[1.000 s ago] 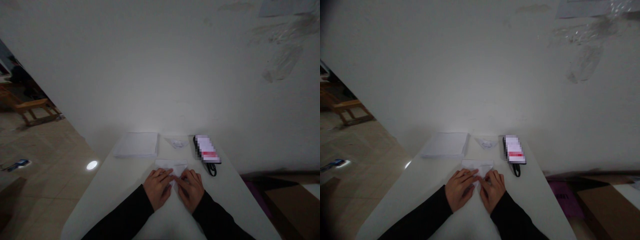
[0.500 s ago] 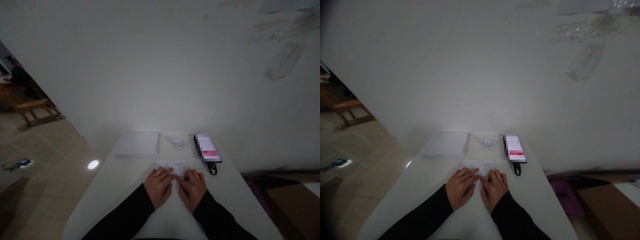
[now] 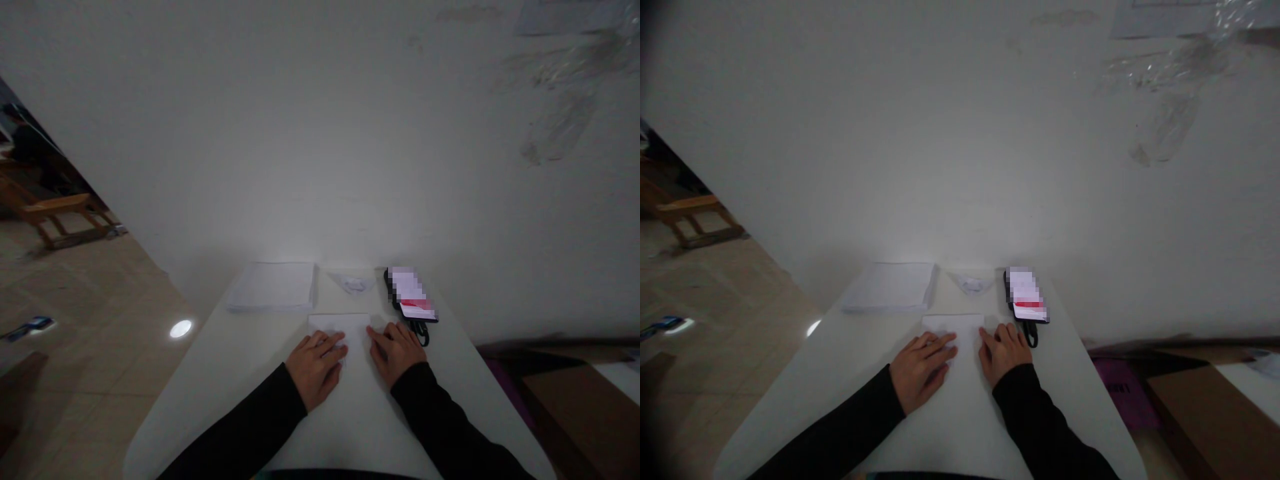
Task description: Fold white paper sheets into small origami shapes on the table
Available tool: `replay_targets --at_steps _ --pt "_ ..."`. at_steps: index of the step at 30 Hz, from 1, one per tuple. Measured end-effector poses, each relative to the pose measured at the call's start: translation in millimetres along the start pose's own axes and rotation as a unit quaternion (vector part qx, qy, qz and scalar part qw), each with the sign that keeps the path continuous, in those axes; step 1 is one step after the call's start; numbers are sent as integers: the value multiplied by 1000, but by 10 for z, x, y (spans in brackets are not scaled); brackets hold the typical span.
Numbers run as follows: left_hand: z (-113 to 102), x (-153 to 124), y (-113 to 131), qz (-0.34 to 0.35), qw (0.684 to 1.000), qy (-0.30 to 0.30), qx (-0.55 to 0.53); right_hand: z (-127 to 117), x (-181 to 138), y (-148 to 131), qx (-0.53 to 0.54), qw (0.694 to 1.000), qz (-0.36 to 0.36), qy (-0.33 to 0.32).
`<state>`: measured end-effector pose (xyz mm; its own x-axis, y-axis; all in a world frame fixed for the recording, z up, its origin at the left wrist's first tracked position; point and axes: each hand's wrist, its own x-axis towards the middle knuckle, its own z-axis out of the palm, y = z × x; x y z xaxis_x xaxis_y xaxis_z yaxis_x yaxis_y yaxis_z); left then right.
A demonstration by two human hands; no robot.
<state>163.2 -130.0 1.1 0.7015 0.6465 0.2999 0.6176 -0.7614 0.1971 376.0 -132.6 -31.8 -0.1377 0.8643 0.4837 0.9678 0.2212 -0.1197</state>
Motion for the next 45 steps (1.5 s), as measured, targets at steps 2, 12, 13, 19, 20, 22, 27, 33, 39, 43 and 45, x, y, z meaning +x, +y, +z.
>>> replay_targets --at_steps 2,12,13,19,20,22,27,33,39,43,45 --pt "-9 4 1 0 1000 2 -6 -10 -4 -22 6 1000 -18 16" --pt "1 -24 23 -2 999 10 -50 -167 -163 -365 228 939 -257 4" --pt "15 -29 9 2 998 12 -56 -173 -146 -354 261 932 -251 9" --pt "4 -30 -285 70 990 -10 -121 -36 -70 -192 311 934 -173 39" --pt "-14 -26 -351 76 990 -12 -122 -2 -70 -168 305 935 -176 36" --pt "-49 -19 -468 77 991 -10 -113 46 -70 -133 306 934 -180 32" --pt "-104 -11 -618 74 992 -10 -103 51 -52 -113 330 928 -168 41" --pt "-144 10 -640 89 984 3 -153 54 -50 -120 331 931 -147 44" --pt "-193 -22 -591 33 982 -17 -183 69 -54 -115 341 926 -150 53" --pt "-201 -71 -569 41 980 -28 -192 52 -40 -127 350 924 -143 54" --pt "-182 -83 -567 34 984 -29 -173 47 -33 -132 359 921 -140 56"
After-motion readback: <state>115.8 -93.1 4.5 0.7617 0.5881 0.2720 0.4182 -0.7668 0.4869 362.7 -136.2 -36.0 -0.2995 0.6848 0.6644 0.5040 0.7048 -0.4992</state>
